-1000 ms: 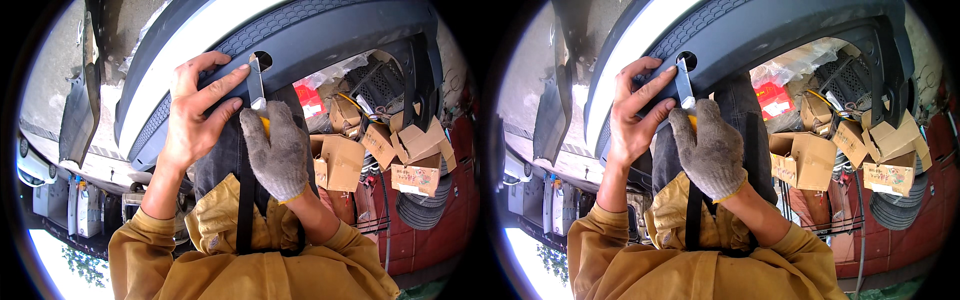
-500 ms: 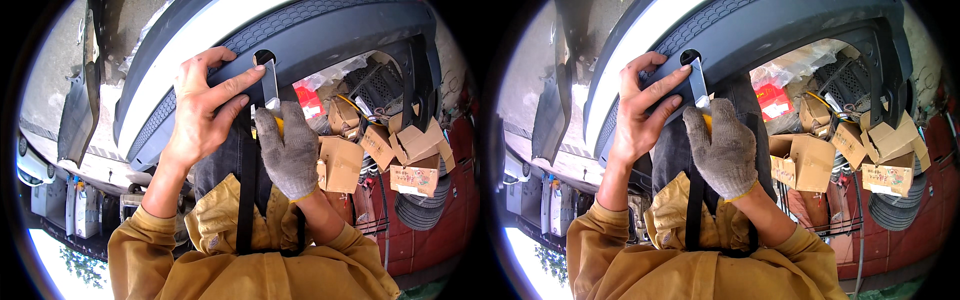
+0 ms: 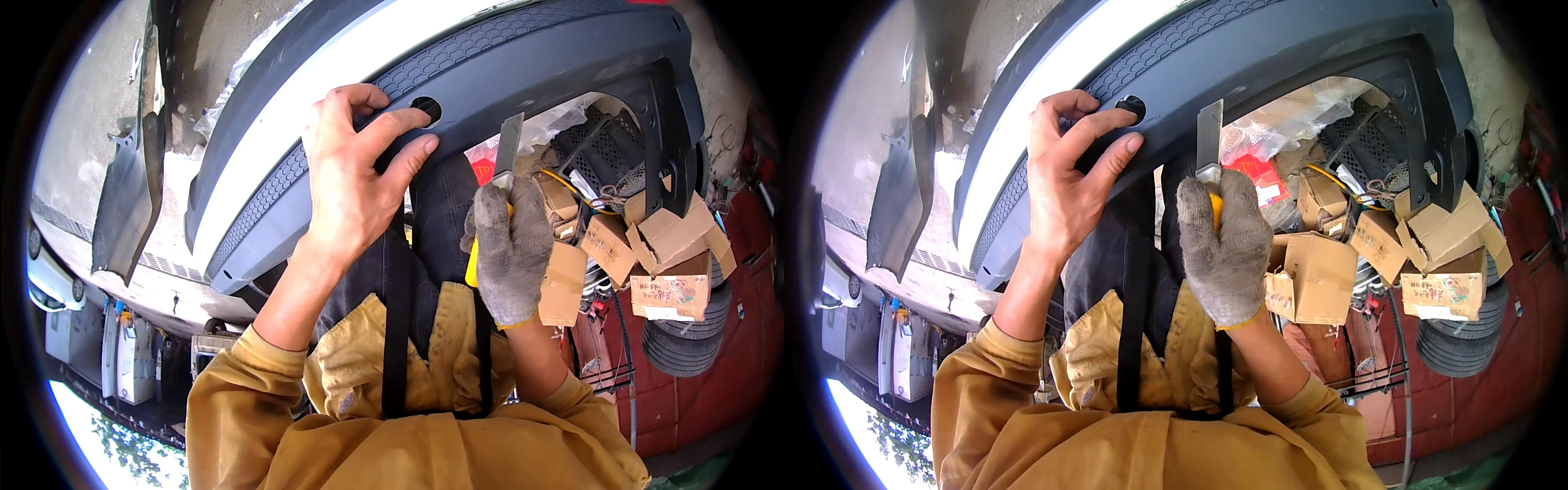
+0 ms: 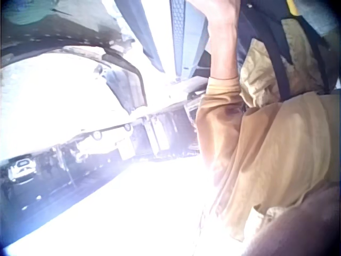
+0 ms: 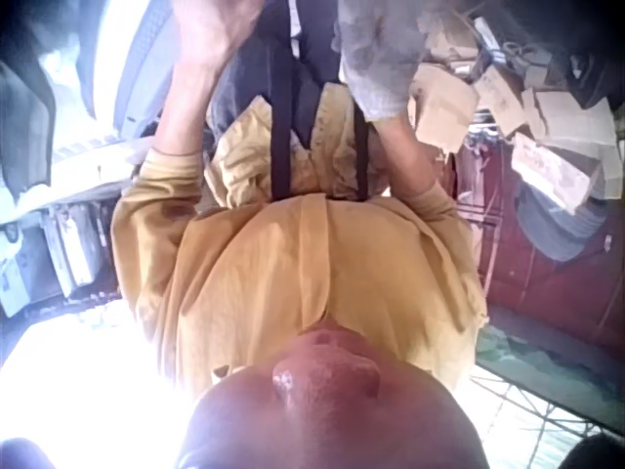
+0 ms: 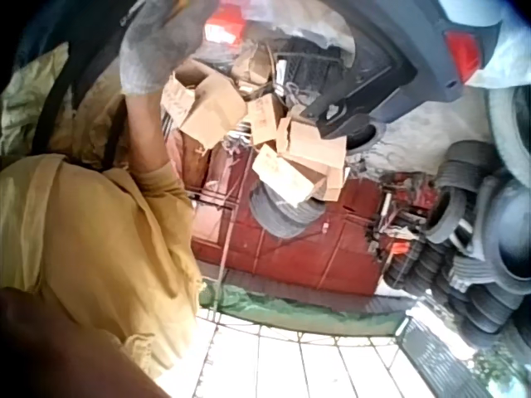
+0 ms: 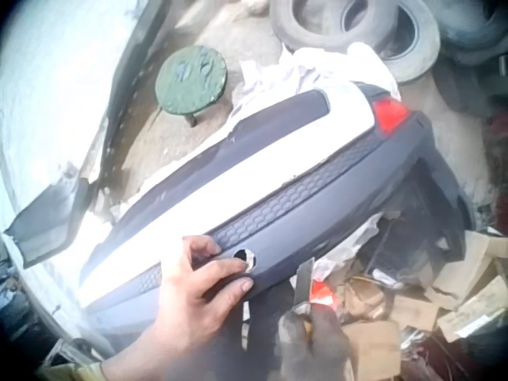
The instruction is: The person uses a utility knife to trim and clean the edges of pre-drilled holes on a car bumper. They work on the lower edge and the side near the taillight, then flip the bumper to trim the interior mounting points.
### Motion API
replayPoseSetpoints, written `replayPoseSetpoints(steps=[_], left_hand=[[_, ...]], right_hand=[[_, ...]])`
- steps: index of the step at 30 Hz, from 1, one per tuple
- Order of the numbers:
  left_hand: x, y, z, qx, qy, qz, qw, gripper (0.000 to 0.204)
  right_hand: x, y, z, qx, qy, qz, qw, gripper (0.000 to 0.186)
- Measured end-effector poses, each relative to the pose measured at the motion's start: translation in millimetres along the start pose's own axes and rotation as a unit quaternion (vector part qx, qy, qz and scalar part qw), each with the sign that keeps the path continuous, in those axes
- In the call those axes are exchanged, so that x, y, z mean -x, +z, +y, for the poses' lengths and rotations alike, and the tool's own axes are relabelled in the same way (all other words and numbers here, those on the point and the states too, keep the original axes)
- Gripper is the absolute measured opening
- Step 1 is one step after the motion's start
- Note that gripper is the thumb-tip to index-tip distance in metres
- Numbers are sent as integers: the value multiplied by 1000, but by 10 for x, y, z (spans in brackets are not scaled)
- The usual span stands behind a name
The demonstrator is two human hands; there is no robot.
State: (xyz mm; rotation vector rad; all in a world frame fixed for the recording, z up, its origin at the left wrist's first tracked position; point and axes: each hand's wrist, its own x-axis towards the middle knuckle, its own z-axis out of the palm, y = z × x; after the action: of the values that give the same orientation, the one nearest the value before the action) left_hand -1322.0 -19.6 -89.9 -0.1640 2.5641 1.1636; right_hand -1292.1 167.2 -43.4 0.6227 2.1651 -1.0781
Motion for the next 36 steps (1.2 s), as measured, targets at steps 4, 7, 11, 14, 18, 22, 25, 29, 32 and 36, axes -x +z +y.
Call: replayPoseSetpoints(steps=[4, 7, 11, 14, 18, 22, 25, 29, 32, 36], left_hand=[[-134, 151, 203, 2, -52, 23, 998, 23], [-155, 130, 241, 32, -88, 26, 995, 20], [-92, 203, 158, 78, -104, 78, 988, 16], [-161, 200, 277, 109, -104, 77, 986, 19], [-186, 20, 353, 104, -104, 91, 985, 22], [-398, -120, 623, 51, -112, 80, 989, 26], [-696, -95, 859, 13, -99, 156, 983, 26], [-1352, 142, 918, 3, -196, 185, 963, 42], [-1984, 644, 1355, -47, -157, 94, 982, 41], [-2583, 1279, 2013, 46, -72, -21, 996, 32]], right_hand=[[93, 1, 20, -76, 42, 2, 996, 20], [131, -32, 75, -116, 45, -14, 992, 21], [90, -198, 23, -176, 58, 2, 983, 21], [4, -500, -87, -202, 52, 41, 977, 24], [-200, -878, 8, -43, 29, 99, 994, 53], [-663, -1423, 24, 45, -42, 106, 993, 67], [-1149, -1847, 25, 51, -22, 96, 994, 64], [-1795, -2272, 171, 143, -168, 140, 965, 63], [-2123, -2432, 135, 107, -153, 74, 980, 69], [-2447, -2488, -137, 12, -84, 5, 996, 66]])
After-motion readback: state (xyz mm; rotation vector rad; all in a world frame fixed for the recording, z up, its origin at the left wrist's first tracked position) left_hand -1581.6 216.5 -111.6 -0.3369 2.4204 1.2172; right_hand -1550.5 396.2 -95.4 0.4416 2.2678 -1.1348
